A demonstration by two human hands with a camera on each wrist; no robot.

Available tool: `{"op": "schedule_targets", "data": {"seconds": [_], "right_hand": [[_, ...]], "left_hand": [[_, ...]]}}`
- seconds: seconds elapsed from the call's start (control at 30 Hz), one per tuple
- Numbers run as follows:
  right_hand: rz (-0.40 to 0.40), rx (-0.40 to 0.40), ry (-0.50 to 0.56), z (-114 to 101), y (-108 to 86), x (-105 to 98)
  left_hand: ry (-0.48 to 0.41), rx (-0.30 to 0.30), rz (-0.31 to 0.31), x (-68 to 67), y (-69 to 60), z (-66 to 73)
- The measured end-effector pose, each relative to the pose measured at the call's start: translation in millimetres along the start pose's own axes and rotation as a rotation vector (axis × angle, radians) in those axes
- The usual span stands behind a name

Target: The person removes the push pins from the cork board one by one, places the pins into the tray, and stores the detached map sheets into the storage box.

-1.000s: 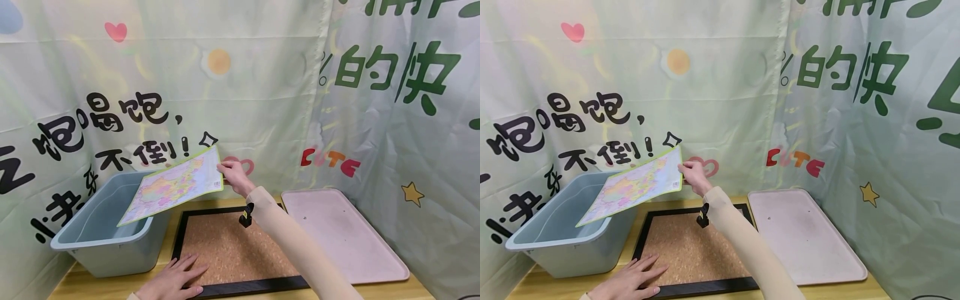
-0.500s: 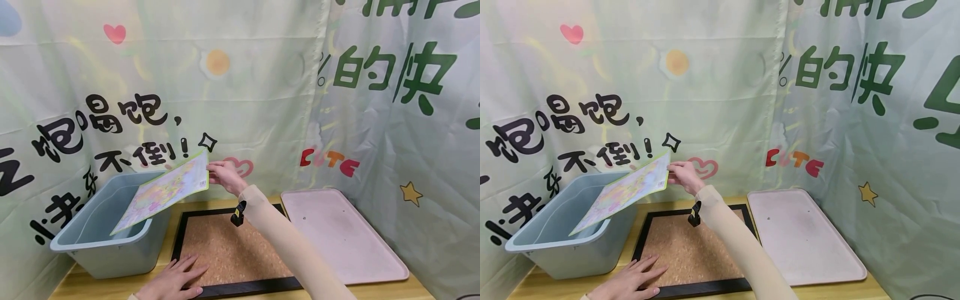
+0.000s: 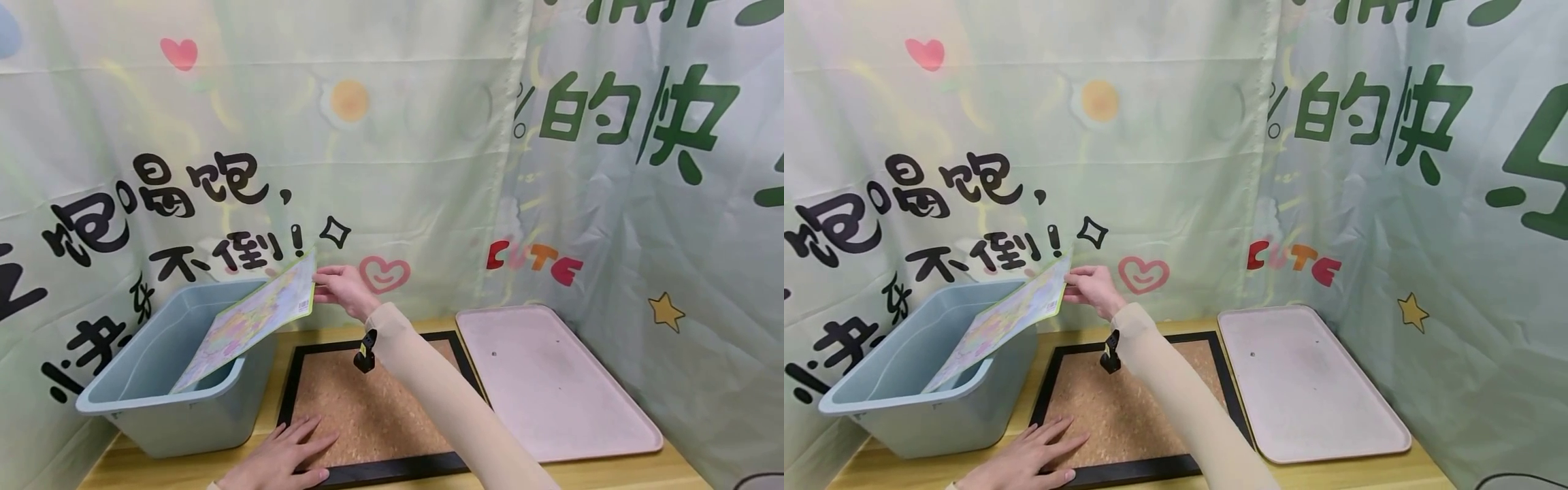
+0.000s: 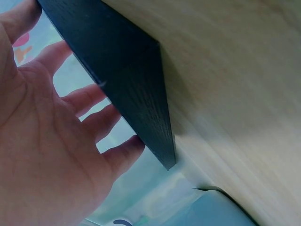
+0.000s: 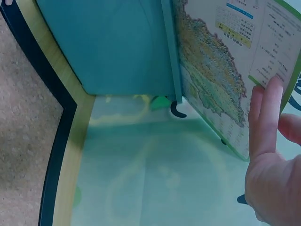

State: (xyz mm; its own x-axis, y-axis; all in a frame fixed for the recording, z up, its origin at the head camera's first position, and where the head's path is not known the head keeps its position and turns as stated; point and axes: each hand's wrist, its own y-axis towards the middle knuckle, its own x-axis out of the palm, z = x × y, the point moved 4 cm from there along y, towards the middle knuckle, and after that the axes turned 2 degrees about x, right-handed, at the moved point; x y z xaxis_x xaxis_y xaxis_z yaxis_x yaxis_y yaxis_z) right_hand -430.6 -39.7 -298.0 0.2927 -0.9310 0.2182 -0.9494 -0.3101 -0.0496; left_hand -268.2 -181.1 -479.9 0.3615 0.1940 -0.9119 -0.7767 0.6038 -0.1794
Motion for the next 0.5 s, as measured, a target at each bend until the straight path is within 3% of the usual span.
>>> {"op": "schedule_targets", "data": {"seconds": [0.5], "right_hand": [[-0.022, -0.043, -0.037, 6.1, -2.6, -4.1]], "left_hand": [[0.013, 0.029, 0.010, -0.6, -1.3, 0.9]]}}
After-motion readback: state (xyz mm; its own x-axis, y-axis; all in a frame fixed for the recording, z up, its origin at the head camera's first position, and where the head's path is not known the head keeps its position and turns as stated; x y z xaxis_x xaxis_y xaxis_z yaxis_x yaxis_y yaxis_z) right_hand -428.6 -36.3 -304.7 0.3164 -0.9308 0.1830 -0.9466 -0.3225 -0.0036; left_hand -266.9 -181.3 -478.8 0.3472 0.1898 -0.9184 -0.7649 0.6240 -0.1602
